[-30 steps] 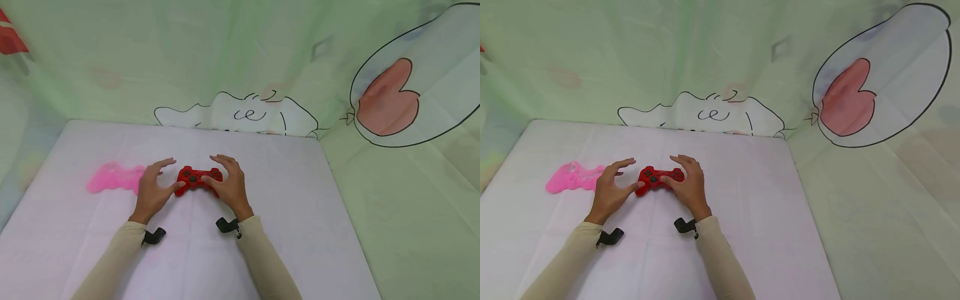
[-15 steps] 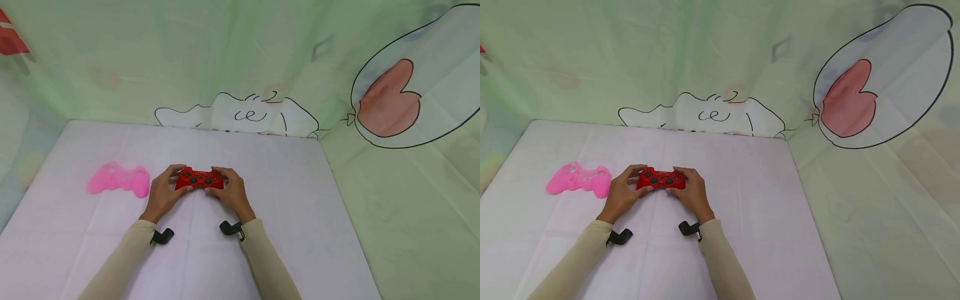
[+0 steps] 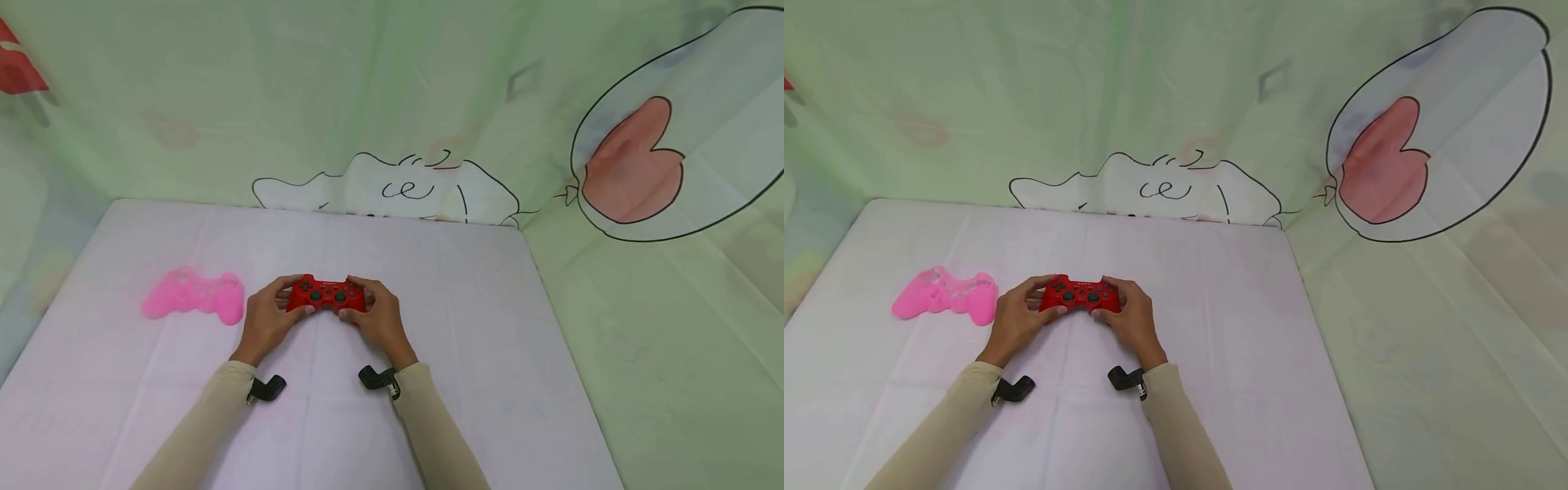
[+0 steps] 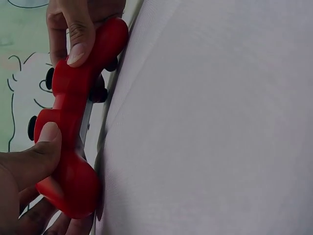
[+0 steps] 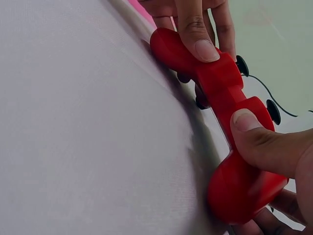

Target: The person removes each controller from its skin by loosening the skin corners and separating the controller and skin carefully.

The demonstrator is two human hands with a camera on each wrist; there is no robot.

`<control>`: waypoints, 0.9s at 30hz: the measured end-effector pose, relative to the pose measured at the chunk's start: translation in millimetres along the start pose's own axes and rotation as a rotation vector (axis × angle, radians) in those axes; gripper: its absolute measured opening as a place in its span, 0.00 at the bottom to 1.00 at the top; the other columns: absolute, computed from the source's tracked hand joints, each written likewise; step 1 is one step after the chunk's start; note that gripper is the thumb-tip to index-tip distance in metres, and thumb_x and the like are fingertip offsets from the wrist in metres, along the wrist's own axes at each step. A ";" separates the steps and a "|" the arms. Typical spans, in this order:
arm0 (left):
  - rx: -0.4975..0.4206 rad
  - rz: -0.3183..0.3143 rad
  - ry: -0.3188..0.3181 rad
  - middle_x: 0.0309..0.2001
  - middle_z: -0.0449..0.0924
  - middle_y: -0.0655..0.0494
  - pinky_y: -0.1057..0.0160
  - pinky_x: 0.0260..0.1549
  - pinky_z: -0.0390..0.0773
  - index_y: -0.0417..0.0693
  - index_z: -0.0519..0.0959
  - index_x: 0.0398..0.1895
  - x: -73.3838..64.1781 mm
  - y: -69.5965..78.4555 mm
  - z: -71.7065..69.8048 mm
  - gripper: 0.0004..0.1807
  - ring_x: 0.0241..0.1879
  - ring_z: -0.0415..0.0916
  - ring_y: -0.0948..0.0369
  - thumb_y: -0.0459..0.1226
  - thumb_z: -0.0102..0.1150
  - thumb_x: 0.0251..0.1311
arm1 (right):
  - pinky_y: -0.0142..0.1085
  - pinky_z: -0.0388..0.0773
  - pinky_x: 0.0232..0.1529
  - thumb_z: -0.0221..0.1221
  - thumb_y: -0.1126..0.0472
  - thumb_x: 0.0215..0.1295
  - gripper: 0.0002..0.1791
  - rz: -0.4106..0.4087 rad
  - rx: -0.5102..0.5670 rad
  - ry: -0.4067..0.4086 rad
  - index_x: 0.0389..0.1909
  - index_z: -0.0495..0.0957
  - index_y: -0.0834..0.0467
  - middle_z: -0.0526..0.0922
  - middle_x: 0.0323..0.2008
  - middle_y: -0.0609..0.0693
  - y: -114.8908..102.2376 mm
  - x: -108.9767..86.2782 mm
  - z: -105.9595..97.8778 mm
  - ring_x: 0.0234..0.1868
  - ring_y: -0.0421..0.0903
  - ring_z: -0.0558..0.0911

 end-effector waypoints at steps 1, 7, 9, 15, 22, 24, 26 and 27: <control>0.003 0.002 0.006 0.57 0.87 0.45 0.45 0.50 0.87 0.59 0.81 0.68 -0.3 0.2 0.6 0.34 0.50 0.87 0.47 0.39 0.82 0.57 | 0.37 0.82 0.47 0.80 0.58 0.55 0.39 0.000 0.000 0.002 0.69 0.80 0.43 0.84 0.61 0.47 -0.2 -0.8 -0.8 0.47 0.45 0.85; -0.006 0.036 0.013 0.56 0.89 0.45 0.46 0.49 0.88 0.59 0.81 0.68 1.6 9.5 4.6 0.35 0.48 0.89 0.47 0.39 0.82 0.55 | 0.35 0.82 0.44 0.81 0.58 0.55 0.39 -0.012 0.014 0.032 0.69 0.80 0.44 0.84 0.62 0.45 -3.5 -5.0 -13.4 0.47 0.46 0.85; -0.014 0.040 0.008 0.55 0.89 0.46 0.47 0.50 0.88 0.59 0.82 0.68 4.5 14.5 6.7 0.35 0.49 0.89 0.48 0.39 0.83 0.55 | 0.35 0.83 0.44 0.80 0.58 0.55 0.39 -0.013 0.021 0.041 0.69 0.80 0.43 0.84 0.63 0.45 -3.6 -5.1 -19.4 0.47 0.47 0.86; -0.028 0.047 -0.010 0.55 0.88 0.47 0.49 0.51 0.88 0.59 0.82 0.67 16.7 25.6 19.4 0.34 0.50 0.88 0.49 0.39 0.83 0.54 | 0.34 0.83 0.42 0.80 0.57 0.54 0.39 0.010 0.026 0.065 0.69 0.80 0.41 0.84 0.62 0.47 1.2 -3.1 -37.2 0.47 0.48 0.86; -0.050 0.028 -0.048 0.56 0.88 0.48 0.50 0.51 0.88 0.59 0.82 0.67 26.4 28.3 40.4 0.35 0.50 0.87 0.50 0.40 0.83 0.54 | 0.38 0.81 0.43 0.81 0.58 0.55 0.38 0.082 0.001 0.090 0.68 0.80 0.40 0.84 0.60 0.49 14.2 -2.4 -51.0 0.49 0.49 0.85; -0.051 0.026 -0.054 0.56 0.88 0.47 0.50 0.51 0.88 0.58 0.82 0.67 27.5 27.8 45.0 0.34 0.50 0.87 0.49 0.39 0.83 0.54 | 0.39 0.81 0.44 0.80 0.58 0.55 0.38 0.101 -0.004 0.090 0.68 0.80 0.40 0.84 0.60 0.49 18.7 -2.7 -52.2 0.49 0.49 0.85; -0.048 0.028 -0.061 0.56 0.88 0.46 0.49 0.51 0.87 0.57 0.82 0.67 27.9 27.3 48.6 0.34 0.49 0.88 0.49 0.39 0.83 0.54 | 0.39 0.80 0.44 0.80 0.58 0.56 0.38 0.117 -0.007 0.087 0.68 0.81 0.40 0.84 0.61 0.49 22.9 -2.7 -52.7 0.50 0.49 0.84; -0.047 0.026 -0.063 0.56 0.88 0.46 0.49 0.51 0.87 0.57 0.82 0.67 28.0 27.0 50.0 0.34 0.49 0.87 0.49 0.38 0.83 0.54 | 0.39 0.80 0.44 0.80 0.59 0.56 0.38 0.121 -0.007 0.086 0.68 0.81 0.40 0.84 0.61 0.49 24.6 -2.8 -52.7 0.50 0.50 0.84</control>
Point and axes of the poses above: each hand's wrist, its own x-axis towards the middle knuckle, its own z-axis out of the palm, y = z × x, the point moved 4 cm from there along x, towards the middle knuckle
